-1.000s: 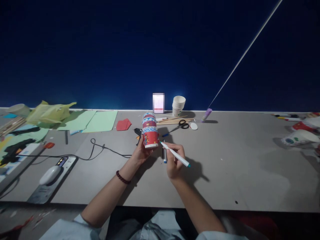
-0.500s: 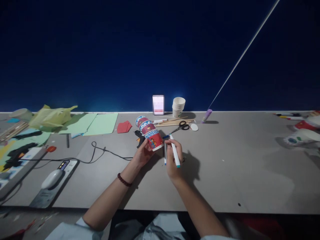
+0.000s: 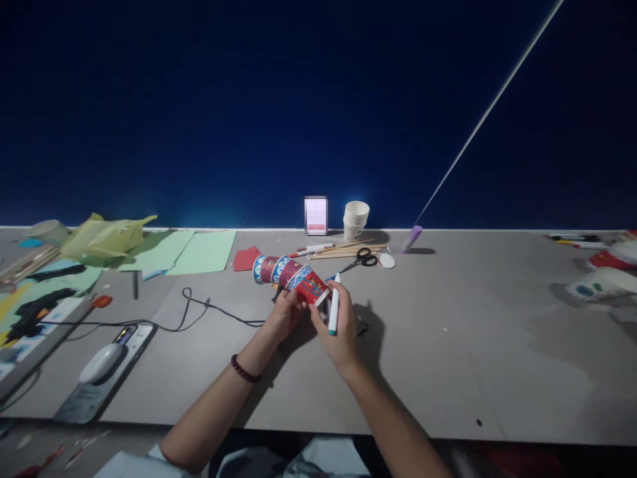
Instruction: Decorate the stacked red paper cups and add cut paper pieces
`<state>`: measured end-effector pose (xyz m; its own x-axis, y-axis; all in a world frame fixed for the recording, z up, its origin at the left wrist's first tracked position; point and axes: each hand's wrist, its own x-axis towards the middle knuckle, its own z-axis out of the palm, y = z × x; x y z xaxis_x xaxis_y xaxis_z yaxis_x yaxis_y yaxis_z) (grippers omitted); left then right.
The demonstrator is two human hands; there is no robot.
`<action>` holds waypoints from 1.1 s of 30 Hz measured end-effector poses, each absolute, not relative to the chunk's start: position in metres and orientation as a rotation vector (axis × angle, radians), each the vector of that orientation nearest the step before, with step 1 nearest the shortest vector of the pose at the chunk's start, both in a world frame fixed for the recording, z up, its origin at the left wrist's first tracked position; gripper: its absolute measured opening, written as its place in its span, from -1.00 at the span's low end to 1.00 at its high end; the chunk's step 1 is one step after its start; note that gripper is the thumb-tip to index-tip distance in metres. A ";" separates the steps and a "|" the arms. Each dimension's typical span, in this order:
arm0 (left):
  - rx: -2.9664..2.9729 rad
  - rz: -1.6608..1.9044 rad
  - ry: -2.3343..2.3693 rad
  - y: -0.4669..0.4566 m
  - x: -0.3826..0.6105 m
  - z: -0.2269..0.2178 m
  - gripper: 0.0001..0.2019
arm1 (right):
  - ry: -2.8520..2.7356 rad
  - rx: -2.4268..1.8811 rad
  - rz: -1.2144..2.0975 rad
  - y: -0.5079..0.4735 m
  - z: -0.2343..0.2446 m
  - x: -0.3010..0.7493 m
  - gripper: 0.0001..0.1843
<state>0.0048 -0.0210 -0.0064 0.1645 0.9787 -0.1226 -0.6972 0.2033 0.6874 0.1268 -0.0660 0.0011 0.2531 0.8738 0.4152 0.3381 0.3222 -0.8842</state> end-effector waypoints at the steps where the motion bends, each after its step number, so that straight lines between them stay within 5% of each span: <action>1: 0.555 1.282 0.625 -0.021 0.004 -0.007 -0.45 | -1.286 -1.241 0.560 -0.065 0.001 0.128 -0.47; 12: 0.551 1.194 0.630 -0.023 -0.001 -0.010 -0.67 | -1.044 -1.197 0.648 -0.061 0.000 0.133 -0.52; 33: 0.544 1.229 0.634 -0.023 -0.004 -0.006 -0.61 | -0.973 -1.172 0.750 -0.060 -0.001 0.132 -0.52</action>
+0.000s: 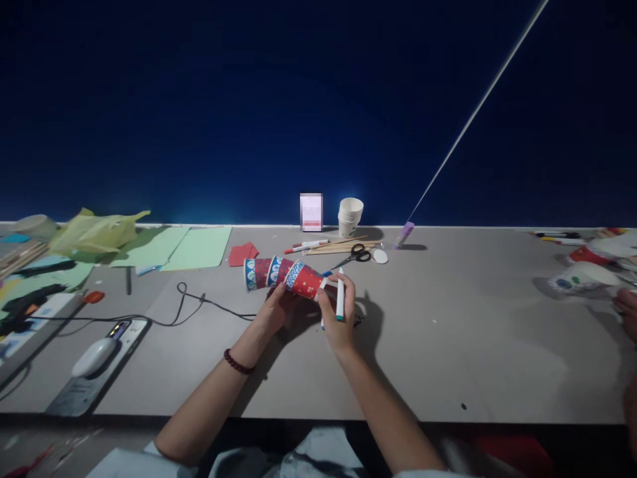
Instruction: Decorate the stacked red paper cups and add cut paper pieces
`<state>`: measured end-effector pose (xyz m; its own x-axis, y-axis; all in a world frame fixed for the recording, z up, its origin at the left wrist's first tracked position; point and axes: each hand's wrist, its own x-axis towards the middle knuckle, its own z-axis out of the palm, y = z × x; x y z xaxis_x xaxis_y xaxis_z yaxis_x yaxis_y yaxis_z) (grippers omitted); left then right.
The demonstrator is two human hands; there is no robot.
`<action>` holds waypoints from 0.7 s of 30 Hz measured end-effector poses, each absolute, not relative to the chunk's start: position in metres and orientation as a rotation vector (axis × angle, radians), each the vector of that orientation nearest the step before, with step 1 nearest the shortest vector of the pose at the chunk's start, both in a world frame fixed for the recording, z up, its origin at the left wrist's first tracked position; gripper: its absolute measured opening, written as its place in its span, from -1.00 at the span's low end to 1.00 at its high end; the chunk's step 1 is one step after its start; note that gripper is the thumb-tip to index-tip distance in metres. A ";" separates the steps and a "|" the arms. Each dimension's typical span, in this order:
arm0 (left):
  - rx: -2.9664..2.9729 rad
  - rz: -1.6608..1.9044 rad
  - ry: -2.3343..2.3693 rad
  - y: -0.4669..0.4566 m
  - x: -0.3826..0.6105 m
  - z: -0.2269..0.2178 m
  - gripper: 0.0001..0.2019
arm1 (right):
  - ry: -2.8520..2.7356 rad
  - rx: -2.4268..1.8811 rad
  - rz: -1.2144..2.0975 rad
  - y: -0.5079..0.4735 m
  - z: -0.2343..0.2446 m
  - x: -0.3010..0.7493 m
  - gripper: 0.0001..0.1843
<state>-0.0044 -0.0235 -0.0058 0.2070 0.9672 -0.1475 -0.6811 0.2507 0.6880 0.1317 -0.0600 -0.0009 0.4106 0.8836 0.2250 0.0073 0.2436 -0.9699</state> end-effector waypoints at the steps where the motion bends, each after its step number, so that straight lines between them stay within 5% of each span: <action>1: 0.536 1.228 0.634 -0.023 -0.005 -0.007 -0.61 | -0.971 -1.172 0.769 -0.061 -0.001 0.131 -0.51; 21: 0.559 1.273 0.576 -0.021 0.000 -0.004 -0.52 | -1.000 -1.167 0.861 -0.063 -0.003 0.125 -0.56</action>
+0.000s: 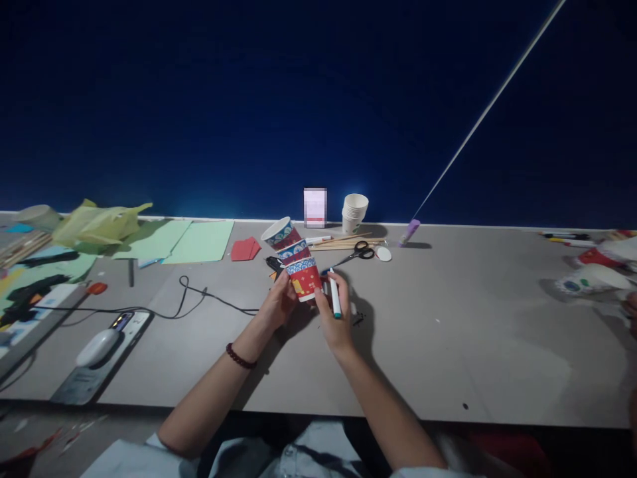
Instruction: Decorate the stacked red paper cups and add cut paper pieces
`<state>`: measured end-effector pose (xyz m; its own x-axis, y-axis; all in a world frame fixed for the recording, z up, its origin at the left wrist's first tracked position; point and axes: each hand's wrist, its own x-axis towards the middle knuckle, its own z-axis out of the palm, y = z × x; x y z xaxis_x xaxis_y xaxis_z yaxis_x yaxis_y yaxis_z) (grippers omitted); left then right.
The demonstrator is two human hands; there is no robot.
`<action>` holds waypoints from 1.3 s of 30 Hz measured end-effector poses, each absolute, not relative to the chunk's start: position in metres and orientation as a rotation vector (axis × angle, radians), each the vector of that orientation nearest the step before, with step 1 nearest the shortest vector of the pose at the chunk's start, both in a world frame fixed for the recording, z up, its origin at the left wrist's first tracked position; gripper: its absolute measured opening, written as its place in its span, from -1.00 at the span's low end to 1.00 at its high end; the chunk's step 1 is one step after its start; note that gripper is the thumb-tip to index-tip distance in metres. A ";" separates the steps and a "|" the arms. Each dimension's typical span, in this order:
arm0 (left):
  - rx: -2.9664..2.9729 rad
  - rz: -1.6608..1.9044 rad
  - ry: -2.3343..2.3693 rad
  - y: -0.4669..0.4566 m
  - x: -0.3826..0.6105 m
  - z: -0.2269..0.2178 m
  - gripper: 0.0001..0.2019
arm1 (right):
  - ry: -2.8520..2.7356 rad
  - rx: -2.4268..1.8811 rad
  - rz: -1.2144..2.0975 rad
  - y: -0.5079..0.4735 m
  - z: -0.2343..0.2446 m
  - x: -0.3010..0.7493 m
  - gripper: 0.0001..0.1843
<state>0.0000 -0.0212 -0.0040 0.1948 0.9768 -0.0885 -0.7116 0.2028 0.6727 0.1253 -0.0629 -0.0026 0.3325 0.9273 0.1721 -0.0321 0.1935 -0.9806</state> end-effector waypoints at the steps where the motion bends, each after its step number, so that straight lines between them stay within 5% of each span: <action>1: 0.562 1.283 0.580 -0.022 0.000 -0.003 -0.53 | -1.004 -1.181 0.865 -0.062 -0.004 0.126 -0.57; 39: 0.503 1.168 0.601 -0.024 0.001 0.000 -0.49 | -1.266 -1.157 0.652 -0.064 -0.007 0.125 -0.38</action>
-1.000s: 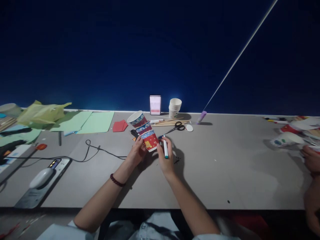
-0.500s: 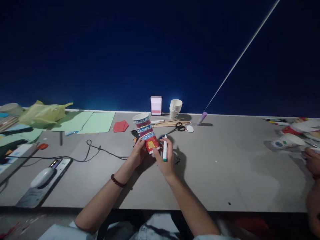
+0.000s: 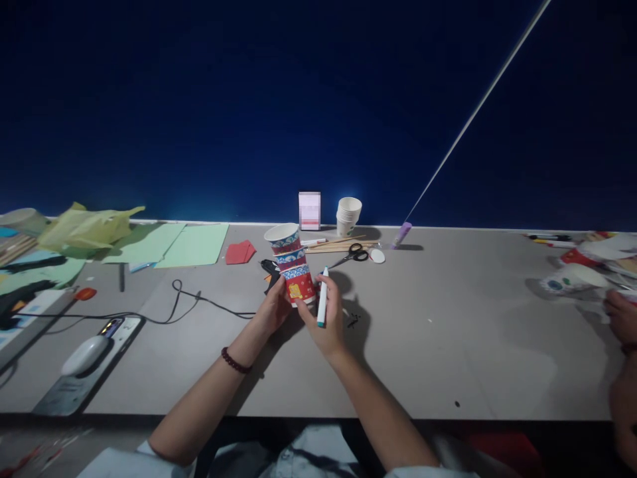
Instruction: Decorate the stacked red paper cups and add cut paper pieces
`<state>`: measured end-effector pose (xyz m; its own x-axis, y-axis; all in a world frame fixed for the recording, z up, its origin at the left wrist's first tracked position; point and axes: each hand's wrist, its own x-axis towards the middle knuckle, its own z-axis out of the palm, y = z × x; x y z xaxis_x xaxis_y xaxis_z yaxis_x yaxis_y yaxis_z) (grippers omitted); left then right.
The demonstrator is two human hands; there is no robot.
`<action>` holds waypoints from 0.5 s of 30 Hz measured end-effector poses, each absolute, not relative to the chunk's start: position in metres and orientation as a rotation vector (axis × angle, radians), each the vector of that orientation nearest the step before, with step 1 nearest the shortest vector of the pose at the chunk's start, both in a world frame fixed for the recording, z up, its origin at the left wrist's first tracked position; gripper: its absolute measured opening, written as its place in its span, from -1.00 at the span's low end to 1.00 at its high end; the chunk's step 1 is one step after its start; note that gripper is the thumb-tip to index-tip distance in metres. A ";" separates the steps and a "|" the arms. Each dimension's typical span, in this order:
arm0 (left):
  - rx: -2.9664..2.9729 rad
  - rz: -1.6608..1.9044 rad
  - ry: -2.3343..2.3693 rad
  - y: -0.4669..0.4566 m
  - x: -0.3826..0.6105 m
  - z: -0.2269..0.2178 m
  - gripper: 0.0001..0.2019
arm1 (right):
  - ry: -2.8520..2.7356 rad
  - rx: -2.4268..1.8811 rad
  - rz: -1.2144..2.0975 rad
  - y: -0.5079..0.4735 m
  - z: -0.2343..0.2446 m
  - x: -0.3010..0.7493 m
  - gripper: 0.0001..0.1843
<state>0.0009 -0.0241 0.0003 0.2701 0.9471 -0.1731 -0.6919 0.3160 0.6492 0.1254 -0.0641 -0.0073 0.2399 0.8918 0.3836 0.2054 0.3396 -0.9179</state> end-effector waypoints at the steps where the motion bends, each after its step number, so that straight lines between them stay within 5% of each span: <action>1: 0.490 1.161 0.608 -0.024 0.001 0.000 -0.51 | -1.250 -1.138 0.667 -0.064 -0.006 0.125 -0.39; 8: 0.372 1.132 0.664 -0.019 0.000 -0.001 -0.62 | -1.026 -0.999 0.652 -0.067 -0.008 0.124 -0.77; 15: 0.331 1.120 0.658 -0.020 0.001 0.002 -0.64 | -1.226 -0.974 0.645 -0.072 -0.004 0.127 -0.74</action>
